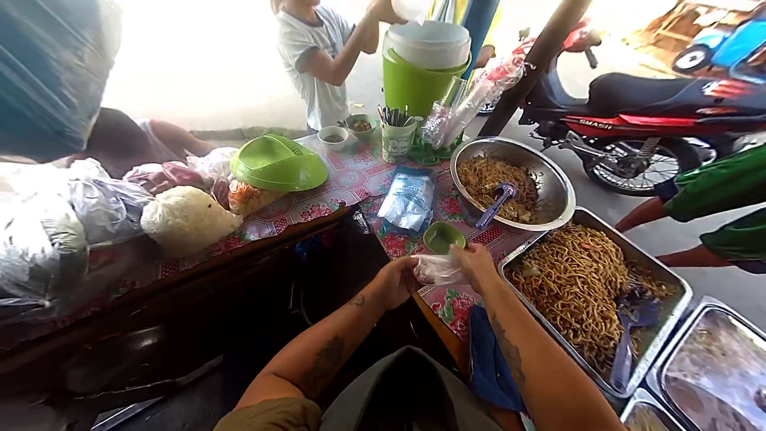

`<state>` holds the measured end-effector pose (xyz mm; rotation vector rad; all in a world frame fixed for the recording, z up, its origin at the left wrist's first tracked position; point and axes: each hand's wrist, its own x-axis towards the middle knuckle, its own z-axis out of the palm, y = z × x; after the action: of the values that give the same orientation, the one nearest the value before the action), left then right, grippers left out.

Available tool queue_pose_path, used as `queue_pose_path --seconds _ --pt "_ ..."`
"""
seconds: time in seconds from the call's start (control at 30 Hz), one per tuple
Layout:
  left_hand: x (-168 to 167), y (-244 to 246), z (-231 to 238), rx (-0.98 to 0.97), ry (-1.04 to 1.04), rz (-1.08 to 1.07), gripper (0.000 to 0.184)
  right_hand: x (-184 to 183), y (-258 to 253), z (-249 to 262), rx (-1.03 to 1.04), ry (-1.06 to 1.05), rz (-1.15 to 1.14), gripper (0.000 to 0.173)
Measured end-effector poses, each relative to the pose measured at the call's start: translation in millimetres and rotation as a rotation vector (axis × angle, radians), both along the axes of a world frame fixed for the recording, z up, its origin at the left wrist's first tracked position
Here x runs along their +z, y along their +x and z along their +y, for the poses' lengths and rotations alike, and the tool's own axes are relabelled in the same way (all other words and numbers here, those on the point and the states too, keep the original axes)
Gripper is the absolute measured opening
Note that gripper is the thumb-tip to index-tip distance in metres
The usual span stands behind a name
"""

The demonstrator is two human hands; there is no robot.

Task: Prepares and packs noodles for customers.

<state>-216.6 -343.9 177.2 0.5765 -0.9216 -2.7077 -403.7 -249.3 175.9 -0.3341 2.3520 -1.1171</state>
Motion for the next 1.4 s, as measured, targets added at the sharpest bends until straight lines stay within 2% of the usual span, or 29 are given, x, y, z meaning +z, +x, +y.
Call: queue_pose_path --seconds 0.1,0.17,0.2,0.3,0.37,0.4,0.43,0.5,0.57,0.6,0.63,0.7,0.77,0.83,0.93,1.0,1.07,1.13,1.17,1.33,1.4 --pt "-5.4 -8.7 -5.9 -0.001 -0.126 0.07 0.024 9.1 8.9 4.1 0.095 0.126 0.082 0.05" --pt "-9.0 -12.3 -10.6 -0.03 -0.249 0.131 0.026 29.1 28.0 35.5 0.148 0.027 0.137 0.046" --pt "-13.7 -16.6 -12.9 -0.097 -0.34 0.185 0.032 37.0 36.9 57.6 0.179 -0.048 0.174 0.046" --pt "-15.0 -40.6 -11.1 -0.394 -0.54 0.376 0.024 55.0 55.0 119.0 0.365 -0.13 0.284 0.042" --pt "-7.4 -61.0 -2.2 -0.652 -0.539 0.519 0.056 70.0 62.2 141.2 0.522 -0.018 0.311 0.034" --pt "1.0 -70.0 5.5 -0.79 -0.581 0.526 0.067 78.6 64.0 147.0 0.585 0.054 0.31 0.031" --pt "10.7 -78.6 15.3 -0.929 -0.688 0.487 0.064 87.7 63.9 150.5 0.628 0.119 0.298 0.029" --pt "34.2 -94.3 39.5 -1.148 -0.907 0.417 0.035 102.3 55.1 159.8 0.674 0.154 0.249 0.021" --pt "45.4 -113.0 55.4 -1.276 -1.048 0.458 0.03 110.4 30.2 178.8 0.626 0.103 0.206 0.022" --pt "45.9 -121.7 58.7 -1.33 -1.08 0.48 0.032 110.8 16.4 189.9 0.509 0.113 0.219 0.026" --pt "45.9 -129.7 60.7 -1.383 -1.097 0.493 0.035 111.3 2.0 199.5 0.346 0.207 0.245 0.031" --pt "46.1 -140.8 64.1 -1.455 -1.099 0.469 0.046 113.6 -23.5 210.0 0.003 0.578 0.202 0.044" --pt "43.7 -148.5 67.4 -1.479 -1.063 0.429 0.056 107.9 -38.7 212.6 -0.182 0.877 0.038 0.05" --pt "37.3 -153.8 71.5 -1.467 -1.008 0.397 0.061 96.5 -45.6 214.1 -0.223 0.974 -0.058 0.046" --pt "23.8 -148.7 80.5 -1.367 -0.874 0.348 0.065 81.6 -54.8 220.1 -0.249 0.919 -0.139 0.043" --pt "17.2 -142.8 83.2 -1.252 -0.719 0.361 0.066 76.6 -63.9 233.2 -0.318 0.811 -0.084 0.042" --pt "7.2 -136.7 82.7 -1.114 -0.583 0.363 0.046 81.0 -71.3 246.0 -0.385 0.679 0.008 0.04" --pt "2.3 -135.7 83.4 -1.013 -0.477 0.266 0.02 88.1 -81.6 254.6 -0.414 0.615 0.055 0.035" --pt "5.2 -137.5 83.9 -0.973 -0.441 0.219 0.016 90.0 -88.4 257.6 -0.418 0.605 0.078 0.035" --pt "15.6 -153.2 81.7 -0.833 -0.357 0.088 0.025 74.7 -135.8 259.1 -0.417 0.56 0.273 0.062" --pt "21.3 -159.3 81.2 -0.791 -0.319 0.062 0.032 66.2 -153.5 247.5 -0.418 0.602 0.275 0.066"
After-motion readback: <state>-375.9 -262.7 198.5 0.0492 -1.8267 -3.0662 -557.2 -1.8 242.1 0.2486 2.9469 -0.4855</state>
